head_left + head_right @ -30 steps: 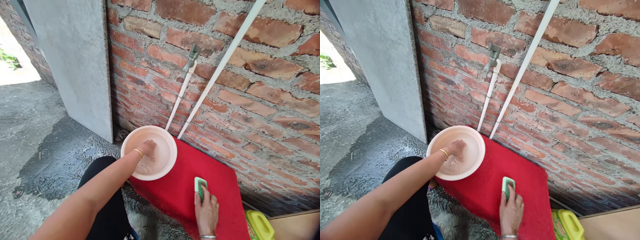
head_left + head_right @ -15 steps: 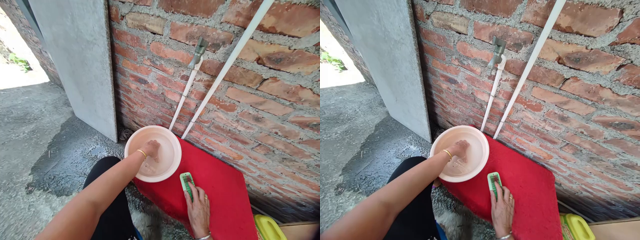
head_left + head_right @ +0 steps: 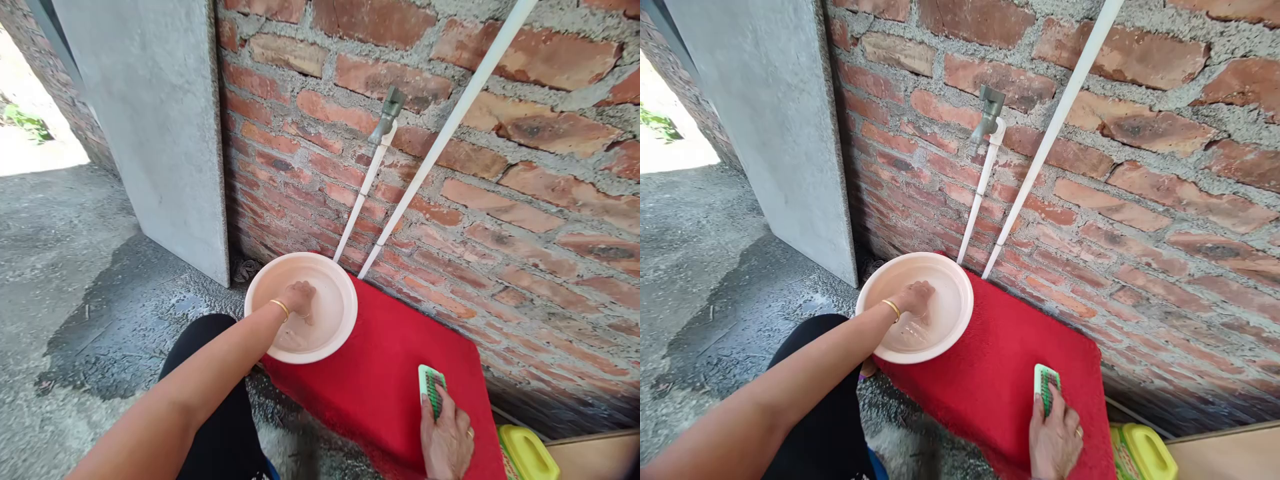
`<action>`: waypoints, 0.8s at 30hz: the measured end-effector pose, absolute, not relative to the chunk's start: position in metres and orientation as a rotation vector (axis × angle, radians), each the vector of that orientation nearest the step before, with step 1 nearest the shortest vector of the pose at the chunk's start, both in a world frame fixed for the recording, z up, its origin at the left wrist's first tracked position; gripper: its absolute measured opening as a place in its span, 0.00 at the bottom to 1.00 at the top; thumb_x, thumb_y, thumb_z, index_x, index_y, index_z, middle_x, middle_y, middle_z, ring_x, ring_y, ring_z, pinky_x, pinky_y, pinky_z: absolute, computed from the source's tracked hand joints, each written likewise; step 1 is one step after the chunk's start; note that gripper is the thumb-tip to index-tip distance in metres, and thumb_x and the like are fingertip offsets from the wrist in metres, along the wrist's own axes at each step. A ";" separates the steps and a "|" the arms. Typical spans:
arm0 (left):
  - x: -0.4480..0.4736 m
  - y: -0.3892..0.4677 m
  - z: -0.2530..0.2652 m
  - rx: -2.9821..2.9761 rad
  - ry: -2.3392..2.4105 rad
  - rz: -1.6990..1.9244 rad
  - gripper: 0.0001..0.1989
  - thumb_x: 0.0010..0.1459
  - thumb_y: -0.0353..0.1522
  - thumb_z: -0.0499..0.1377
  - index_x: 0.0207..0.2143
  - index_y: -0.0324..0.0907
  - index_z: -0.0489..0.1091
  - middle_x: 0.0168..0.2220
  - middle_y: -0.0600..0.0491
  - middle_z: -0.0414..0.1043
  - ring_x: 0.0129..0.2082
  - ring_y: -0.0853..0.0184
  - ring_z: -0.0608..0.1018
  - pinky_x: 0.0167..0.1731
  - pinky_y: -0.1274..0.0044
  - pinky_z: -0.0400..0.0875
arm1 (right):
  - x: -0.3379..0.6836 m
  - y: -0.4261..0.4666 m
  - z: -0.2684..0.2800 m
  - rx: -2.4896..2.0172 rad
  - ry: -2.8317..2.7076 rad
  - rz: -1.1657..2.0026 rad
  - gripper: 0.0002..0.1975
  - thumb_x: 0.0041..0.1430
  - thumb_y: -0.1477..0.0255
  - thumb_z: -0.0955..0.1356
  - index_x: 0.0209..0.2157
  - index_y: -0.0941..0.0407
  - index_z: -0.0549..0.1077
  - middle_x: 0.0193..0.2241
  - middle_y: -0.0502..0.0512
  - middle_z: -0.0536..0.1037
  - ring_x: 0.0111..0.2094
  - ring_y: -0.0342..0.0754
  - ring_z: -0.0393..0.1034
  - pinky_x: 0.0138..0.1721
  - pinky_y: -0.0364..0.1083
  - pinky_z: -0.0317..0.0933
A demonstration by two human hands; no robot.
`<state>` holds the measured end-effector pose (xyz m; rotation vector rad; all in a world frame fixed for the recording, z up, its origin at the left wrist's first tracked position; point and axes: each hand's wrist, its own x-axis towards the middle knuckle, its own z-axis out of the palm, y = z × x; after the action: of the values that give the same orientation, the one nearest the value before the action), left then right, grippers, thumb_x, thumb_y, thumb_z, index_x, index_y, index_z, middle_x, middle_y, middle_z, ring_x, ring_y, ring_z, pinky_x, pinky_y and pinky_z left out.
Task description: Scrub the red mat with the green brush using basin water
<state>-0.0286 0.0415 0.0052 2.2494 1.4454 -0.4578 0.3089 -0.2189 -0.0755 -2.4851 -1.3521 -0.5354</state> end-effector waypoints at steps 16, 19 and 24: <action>-0.026 0.041 0.011 2.252 1.433 -0.529 0.46 0.34 0.46 0.72 0.55 0.37 0.66 0.57 0.37 0.64 0.56 0.46 0.68 0.54 0.61 0.65 | 0.189 -0.172 -0.086 -2.112 -1.729 -0.431 0.21 0.67 0.59 0.56 0.51 0.52 0.73 0.40 0.61 0.71 0.38 0.53 0.62 0.40 0.51 0.55; -0.026 0.041 0.011 2.263 1.425 -0.507 0.45 0.34 0.45 0.73 0.55 0.38 0.66 0.57 0.38 0.65 0.56 0.46 0.68 0.54 0.62 0.66 | 0.194 -0.172 -0.086 -2.074 -1.742 -0.391 0.22 0.67 0.57 0.56 0.51 0.52 0.73 0.40 0.60 0.71 0.38 0.52 0.63 0.40 0.51 0.56; -0.027 0.041 0.008 2.247 1.440 -0.480 0.47 0.31 0.46 0.73 0.54 0.39 0.67 0.57 0.38 0.65 0.56 0.46 0.68 0.54 0.61 0.65 | 0.211 -0.179 -0.084 -2.022 -1.804 -0.311 0.23 0.66 0.55 0.57 0.51 0.50 0.72 0.41 0.58 0.72 0.39 0.51 0.65 0.41 0.50 0.57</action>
<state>-0.0270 0.0409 0.0085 2.2472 1.4405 -0.4805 0.2114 -0.1787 -0.0837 -2.0215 -1.8035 -0.3111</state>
